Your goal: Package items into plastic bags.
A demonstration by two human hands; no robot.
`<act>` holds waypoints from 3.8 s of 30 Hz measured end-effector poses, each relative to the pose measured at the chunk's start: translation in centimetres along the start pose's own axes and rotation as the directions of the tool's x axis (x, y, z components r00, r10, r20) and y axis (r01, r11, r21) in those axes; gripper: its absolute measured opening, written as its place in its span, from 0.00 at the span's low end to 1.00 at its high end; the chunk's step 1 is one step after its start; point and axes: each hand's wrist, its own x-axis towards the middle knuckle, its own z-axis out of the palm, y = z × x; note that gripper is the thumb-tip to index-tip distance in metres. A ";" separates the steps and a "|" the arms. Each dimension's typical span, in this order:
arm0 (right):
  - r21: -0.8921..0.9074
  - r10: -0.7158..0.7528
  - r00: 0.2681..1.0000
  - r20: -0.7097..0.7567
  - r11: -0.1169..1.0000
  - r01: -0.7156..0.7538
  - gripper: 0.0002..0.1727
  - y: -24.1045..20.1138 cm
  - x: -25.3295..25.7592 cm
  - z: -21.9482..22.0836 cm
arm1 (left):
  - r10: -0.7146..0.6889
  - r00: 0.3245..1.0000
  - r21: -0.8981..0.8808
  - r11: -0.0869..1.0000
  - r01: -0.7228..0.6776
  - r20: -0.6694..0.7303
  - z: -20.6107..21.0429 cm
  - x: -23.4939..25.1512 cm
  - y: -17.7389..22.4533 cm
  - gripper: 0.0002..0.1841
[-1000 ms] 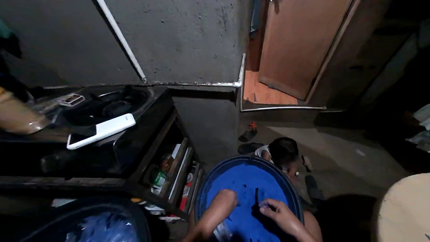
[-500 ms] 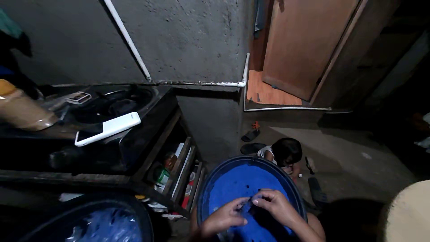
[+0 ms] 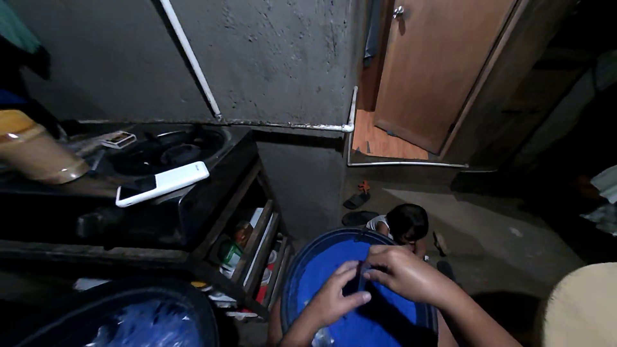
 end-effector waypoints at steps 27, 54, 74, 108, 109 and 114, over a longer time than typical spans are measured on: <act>-0.160 -0.061 0.958 -0.281 0.987 0.016 0.13 -0.6 0.9 -6.0 | -0.077 0.997 0.104 0.992 0.077 -0.010 1.0 -1.4 -5.3 0.17; 0.342 0.333 0.872 -0.359 0.916 -0.209 0.07 6.8 0.9 -7.2 | -0.353 0.928 -0.208 0.905 0.371 0.118 0.2 -2.9 0.5 0.31; 0.485 0.282 0.883 -0.376 0.871 -0.071 0.07 7.1 0.7 -6.2 | -0.197 0.945 -0.267 0.926 0.267 0.262 -1.6 -4.1 0.8 0.31; 0.582 0.403 0.872 -0.278 0.793 -0.181 0.07 7.9 1.6 -2.4 | -0.280 0.908 -0.763 0.496 0.414 0.310 0.9 -1.6 1.9 0.37; 0.589 0.409 0.869 -0.280 0.788 -0.181 0.07 7.9 1.5 -2.4 | -0.278 0.908 -0.764 0.494 0.415 0.313 0.9 -1.6 1.9 0.37; 0.602 0.413 0.861 -0.297 0.781 -0.167 0.07 8.3 1.4 -2.3 | -0.274 0.904 -0.773 0.473 0.423 0.327 1.1 -1.4 2.0 0.35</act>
